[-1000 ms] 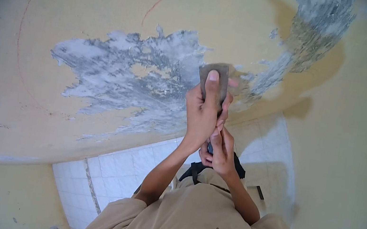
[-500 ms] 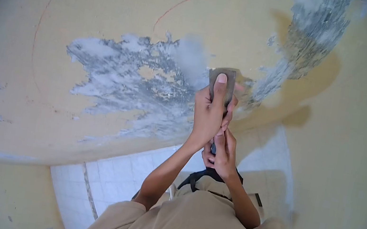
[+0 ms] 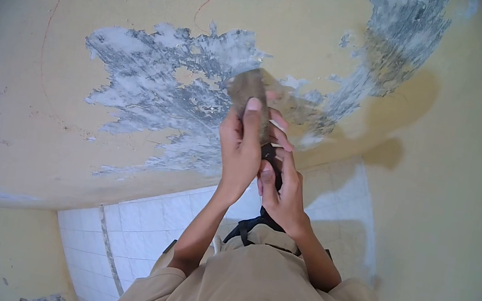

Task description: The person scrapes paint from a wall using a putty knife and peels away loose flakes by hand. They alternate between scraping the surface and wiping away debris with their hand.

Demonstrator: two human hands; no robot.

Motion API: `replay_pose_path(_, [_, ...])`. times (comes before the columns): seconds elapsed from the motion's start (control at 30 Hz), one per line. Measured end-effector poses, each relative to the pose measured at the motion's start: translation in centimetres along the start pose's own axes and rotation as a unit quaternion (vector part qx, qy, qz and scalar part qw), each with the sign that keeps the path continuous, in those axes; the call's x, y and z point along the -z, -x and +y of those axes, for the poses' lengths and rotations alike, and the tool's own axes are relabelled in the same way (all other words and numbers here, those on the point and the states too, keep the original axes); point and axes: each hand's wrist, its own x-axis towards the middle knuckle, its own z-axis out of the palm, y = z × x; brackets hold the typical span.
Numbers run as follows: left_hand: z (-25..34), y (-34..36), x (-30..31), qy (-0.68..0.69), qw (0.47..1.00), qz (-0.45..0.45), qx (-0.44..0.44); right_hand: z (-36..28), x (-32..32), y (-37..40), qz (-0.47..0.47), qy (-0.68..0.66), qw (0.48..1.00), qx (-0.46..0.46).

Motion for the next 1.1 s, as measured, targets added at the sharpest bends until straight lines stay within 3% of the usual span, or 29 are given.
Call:
replay_pose_path(0.1, [0.1, -0.2, -0.3, 0.067, 0.996, 0.062, -0.022, 0.4, 0.5, 0.0, -0.015, -0.010, 1.000, -0.003])
replay_pose_path(0.17, [0.5, -0.9, -0.7, 0.024, 0.998, 0.060, 0.000, 0.9, 0.3, -0.1, -0.026, -0.014, 1.000, -0.003])
replay_pose_path(0.27, [-0.1, -1.2, -1.8, -0.013, 0.998, 0.063, 0.008, 1.1, 0.1, -0.1, 0.046, -0.023, 0.998, 0.039])
replay_pose_path(0.33, [-0.1, -1.4, -2.5, -0.024, 0.993, 0.115, 0.007, 0.8, 0.3, 0.1, 0.032, -0.041, 0.998, -0.020])
replay_pose_path(0.47, [-0.4, -1.3, -2.2, -0.054, 0.991, 0.121, 0.010, 0.8, 0.8, -0.1, 0.002, -0.033, 0.998, -0.049])
replay_pose_path(0.53, [-0.8, -1.2, -2.5, -0.015, 0.991, 0.131, -0.010, 0.3, 1.7, -0.6, 0.011, 0.003, 1.000, 0.018])
replay_pose_path(0.7, [-1.0, -0.8, -2.7, -0.006, 0.989, 0.149, 0.012, 0.2, 2.2, -0.2, -0.011, 0.012, 1.000, -0.014])
replay_pose_path(0.8, [-1.3, -1.1, -3.0, 0.008, 0.987, 0.163, -0.003, 0.7, 2.5, -0.8, 0.005, 0.018, 0.999, 0.046])
replay_pose_path(0.93, [-1.3, -0.4, -2.8, 0.006, 0.985, 0.169, 0.038, 0.8, 2.3, 0.1, -0.010, 0.044, 0.999, 0.000])
replay_pose_path(1.1, [-1.9, -1.7, -2.6, 0.013, 0.989, 0.150, -0.010, 1.4, 2.3, -1.3, 0.005, 0.038, 0.998, 0.050])
